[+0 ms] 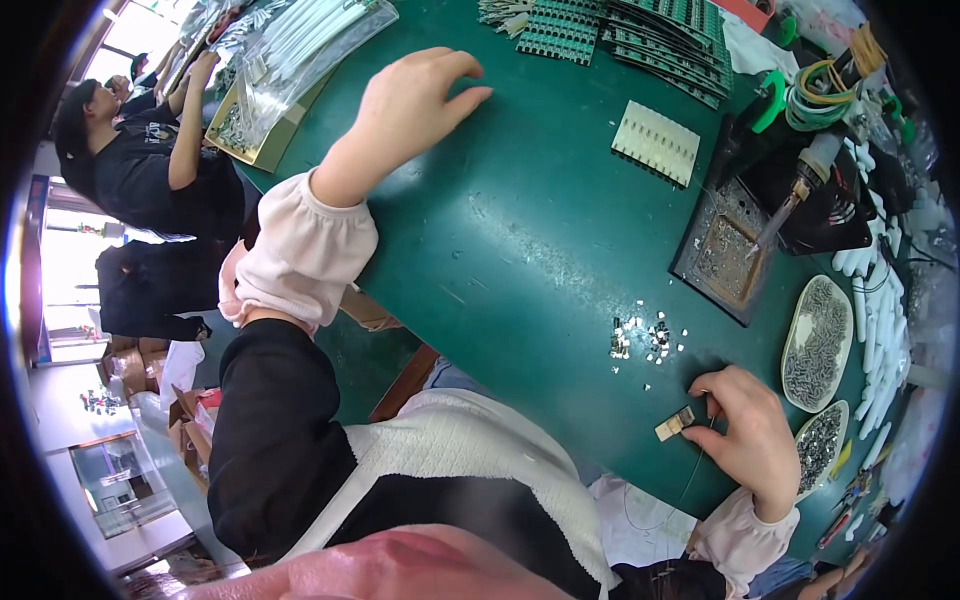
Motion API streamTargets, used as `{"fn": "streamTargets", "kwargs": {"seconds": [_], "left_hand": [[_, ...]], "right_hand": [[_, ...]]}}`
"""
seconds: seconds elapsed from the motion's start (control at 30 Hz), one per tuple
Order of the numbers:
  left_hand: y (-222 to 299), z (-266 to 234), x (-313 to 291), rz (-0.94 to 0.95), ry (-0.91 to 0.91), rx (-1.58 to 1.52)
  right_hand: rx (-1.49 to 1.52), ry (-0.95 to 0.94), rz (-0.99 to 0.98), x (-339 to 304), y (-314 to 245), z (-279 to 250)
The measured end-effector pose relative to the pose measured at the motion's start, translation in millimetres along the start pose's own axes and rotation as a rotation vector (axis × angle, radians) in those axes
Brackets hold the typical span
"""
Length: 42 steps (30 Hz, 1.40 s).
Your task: Assembling small electronic components onto PCB strips using hands.
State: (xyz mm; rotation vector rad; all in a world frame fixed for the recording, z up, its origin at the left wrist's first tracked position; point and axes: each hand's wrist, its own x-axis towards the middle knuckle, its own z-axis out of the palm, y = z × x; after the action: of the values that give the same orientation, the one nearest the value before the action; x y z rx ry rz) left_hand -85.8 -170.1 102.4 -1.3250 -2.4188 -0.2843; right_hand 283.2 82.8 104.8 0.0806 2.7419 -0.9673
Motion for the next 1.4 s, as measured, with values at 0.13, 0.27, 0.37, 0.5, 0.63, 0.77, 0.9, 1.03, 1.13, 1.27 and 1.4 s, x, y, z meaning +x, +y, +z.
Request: {"fn": "streamTargets", "kwargs": {"seconds": [0.13,0.27,0.37,0.5,0.63,0.77,0.9,1.03,1.13,1.27,1.4], "left_hand": [[-31.9,-34.5,-1.3,-0.114,0.081,-0.113],[-157.9,-85.5,-12.2,-0.293,0.254,0.184],[-251.4,-124.6,-23.2,-0.456,-0.043,0.444],[-331.2,-110.5,-35.0,-0.354,-0.336,0.403],[-359.1,-93.6,-34.7,-0.366,-0.398,0.330],[-372.5,-95.8,-28.8,-0.324,-0.385,0.281],[-378.8,-97.2,-30.5,-0.250,-0.424,0.402],[-366.8,-99.7,-31.6,-0.284,-0.279,0.590],[-348.2,-106.4,-32.8,-0.406,-0.194,0.680],[-340.3,-129.5,-43.6,-0.493,-0.001,0.739],[-310.1,-146.5,-51.7,-0.614,0.250,0.738]], "right_hand": [[0.004,0.002,0.017,-1.8,2.2,0.2],[0.009,-0.010,0.019,0.1,3.2,-3.1],[0.007,-0.018,0.007,1.5,3.0,-5.9],[0.021,-0.005,0.032,4.5,2.8,-7.2],[0.040,-0.017,0.074,7.9,0.3,-8.8],[0.056,-0.002,0.092,9.9,0.1,-7.6],[0.062,0.003,0.101,11.3,0.6,-6.4],[0.063,0.014,0.113,11.9,1.2,-5.8],[0.059,0.027,0.088,14.3,3.7,-4.7],[0.060,0.037,0.069,17.2,3.7,-4.8],[0.068,0.040,0.090,13.0,4.5,-7.3]]}}
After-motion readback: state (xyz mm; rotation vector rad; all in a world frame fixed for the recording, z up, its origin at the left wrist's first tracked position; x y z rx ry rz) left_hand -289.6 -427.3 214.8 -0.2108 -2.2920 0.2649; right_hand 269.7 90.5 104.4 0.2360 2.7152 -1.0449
